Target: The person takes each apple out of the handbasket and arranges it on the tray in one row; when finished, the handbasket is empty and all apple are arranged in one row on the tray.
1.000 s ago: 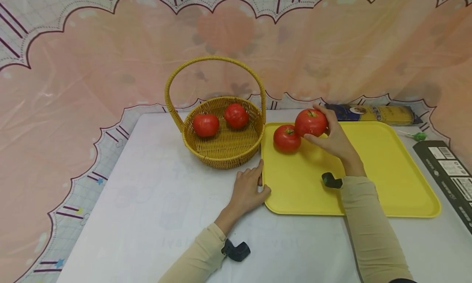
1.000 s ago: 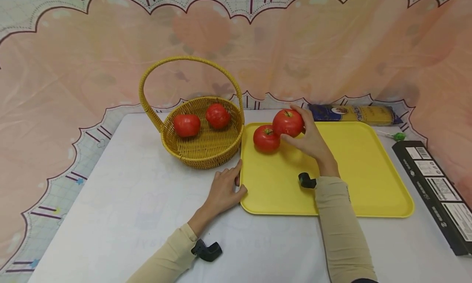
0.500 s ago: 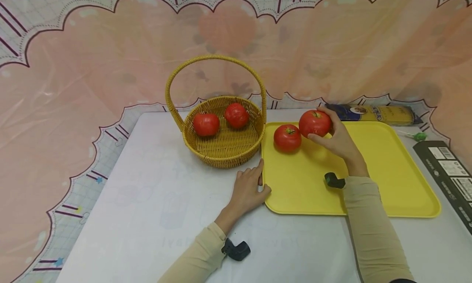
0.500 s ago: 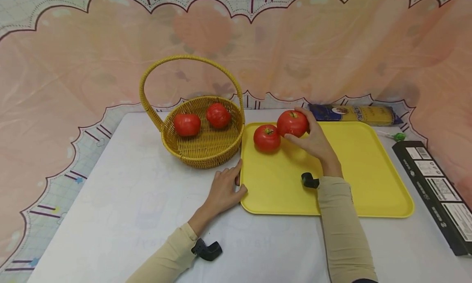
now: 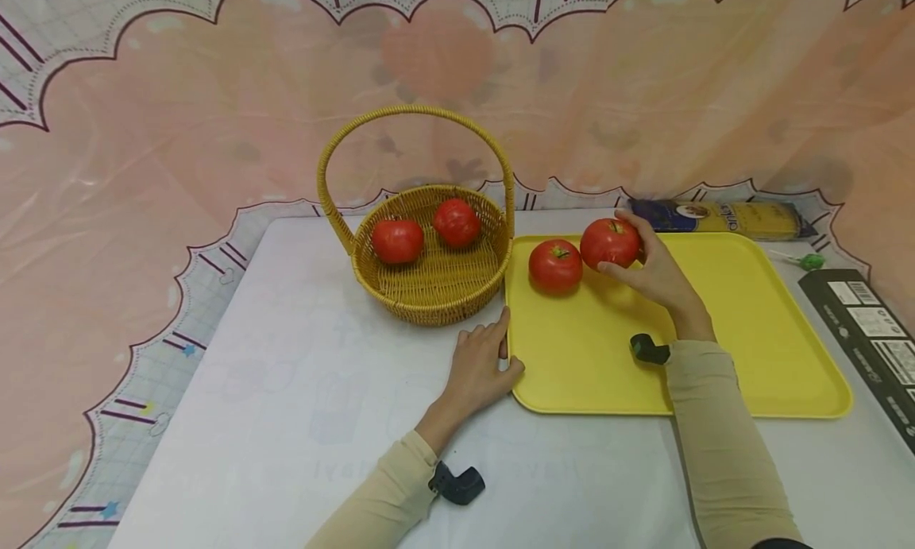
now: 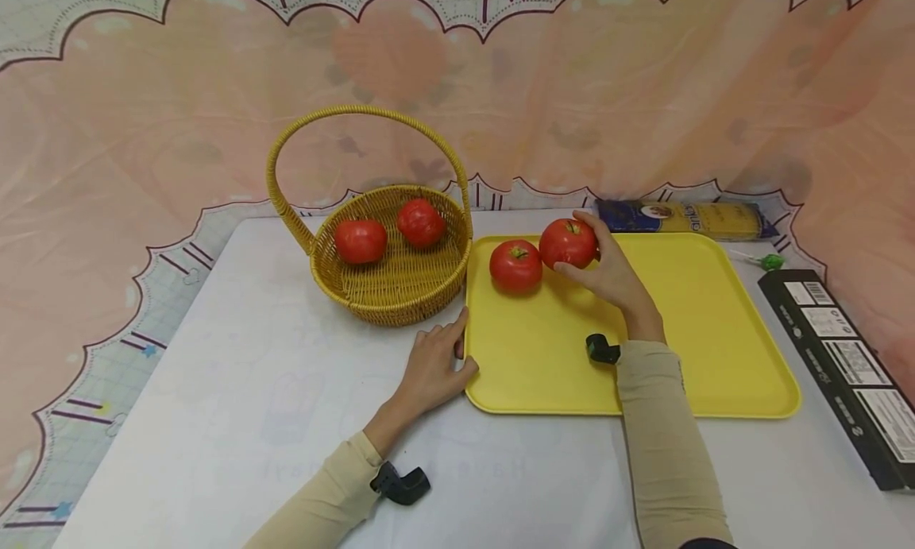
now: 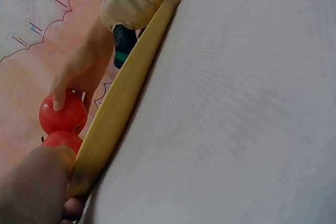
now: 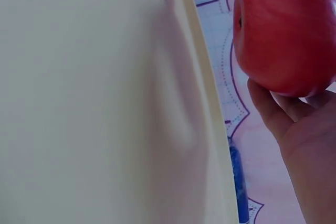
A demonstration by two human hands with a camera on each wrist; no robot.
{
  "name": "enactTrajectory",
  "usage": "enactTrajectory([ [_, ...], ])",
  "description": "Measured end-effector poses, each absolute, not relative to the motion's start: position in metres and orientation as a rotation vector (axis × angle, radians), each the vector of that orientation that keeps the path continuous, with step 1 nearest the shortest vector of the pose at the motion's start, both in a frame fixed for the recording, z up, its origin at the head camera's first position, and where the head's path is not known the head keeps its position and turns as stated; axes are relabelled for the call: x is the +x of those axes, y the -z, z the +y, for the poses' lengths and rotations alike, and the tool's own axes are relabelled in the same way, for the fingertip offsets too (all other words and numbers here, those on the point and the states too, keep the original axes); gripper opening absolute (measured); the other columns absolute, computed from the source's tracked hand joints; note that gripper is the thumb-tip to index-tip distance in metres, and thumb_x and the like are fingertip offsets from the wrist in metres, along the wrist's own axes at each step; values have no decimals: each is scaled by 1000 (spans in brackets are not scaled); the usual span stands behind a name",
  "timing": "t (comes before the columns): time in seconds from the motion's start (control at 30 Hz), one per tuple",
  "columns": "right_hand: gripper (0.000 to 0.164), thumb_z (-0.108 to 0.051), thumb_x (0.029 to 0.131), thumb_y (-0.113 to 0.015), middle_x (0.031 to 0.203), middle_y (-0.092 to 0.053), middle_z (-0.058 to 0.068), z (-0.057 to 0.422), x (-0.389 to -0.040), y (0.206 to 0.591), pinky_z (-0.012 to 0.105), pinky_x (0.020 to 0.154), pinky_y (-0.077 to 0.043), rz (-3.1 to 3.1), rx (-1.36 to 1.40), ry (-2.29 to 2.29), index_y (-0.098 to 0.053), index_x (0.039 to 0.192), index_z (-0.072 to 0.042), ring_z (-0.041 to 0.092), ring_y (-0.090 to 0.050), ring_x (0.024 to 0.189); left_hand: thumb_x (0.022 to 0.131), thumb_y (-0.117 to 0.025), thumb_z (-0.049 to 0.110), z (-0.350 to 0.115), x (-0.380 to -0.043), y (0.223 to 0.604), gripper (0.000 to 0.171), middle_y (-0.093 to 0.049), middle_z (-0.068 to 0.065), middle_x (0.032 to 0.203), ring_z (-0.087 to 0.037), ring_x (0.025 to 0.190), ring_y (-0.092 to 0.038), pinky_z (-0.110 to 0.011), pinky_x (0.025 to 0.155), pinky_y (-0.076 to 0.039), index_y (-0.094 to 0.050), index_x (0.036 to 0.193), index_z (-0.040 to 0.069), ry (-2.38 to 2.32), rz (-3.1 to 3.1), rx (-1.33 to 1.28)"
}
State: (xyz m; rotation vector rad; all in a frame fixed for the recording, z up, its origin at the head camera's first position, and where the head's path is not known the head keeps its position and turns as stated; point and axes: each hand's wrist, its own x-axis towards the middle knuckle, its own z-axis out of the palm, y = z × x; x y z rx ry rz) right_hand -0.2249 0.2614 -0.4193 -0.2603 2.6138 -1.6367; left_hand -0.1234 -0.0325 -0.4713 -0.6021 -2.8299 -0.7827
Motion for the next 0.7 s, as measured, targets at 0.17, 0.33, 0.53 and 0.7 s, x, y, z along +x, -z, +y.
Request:
enactTrajectory([
  [0.17, 89, -24, 81, -72, 152, -23, 11, 263, -224, 421, 59, 108, -26, 2625, -241, 1566, -17, 150, -29, 36, -30, 136, 76, -58, 25, -32, -123, 470, 73, -46, 8, 69, -8, 67, -39, -26, 73, -25, -40, 143, 2, 788, -2827, -600],
  [0.33, 89, -28, 80, -73, 152, -21, 10, 264, -223, 423, 60, 108, -26, 2626, -221, 1538, -17, 150, -29, 37, -29, 136, 76, -57, 25, -32, -123, 470, 73, -47, 8, 69, -9, 67, -39, -26, 73, -26, -40, 143, 2, 793, -2827, -602],
  [0.53, 92, -32, 79, -74, 152, -18, 12, 267, -224, 425, 61, 108, -25, 2634, -184, 1465, -16, 151, -28, 38, -28, 136, 76, -57, 25, -32, -123, 470, 72, -47, 8, 70, -8, 67, -38, -26, 72, -26, -40, 142, 1, 779, -2829, -603],
  [0.7, 92, -34, 78, -75, 150, -19, 13, 268, -227, 427, 60, 107, -27, 2642, -186, 1434, -19, 150, -25, 37, -30, 133, 75, -58, 23, -31, -124, 471, 72, -46, 8, 69, -8, 66, -38, -26, 72, -25, -41, 141, 0, 778, -2810, -603],
])
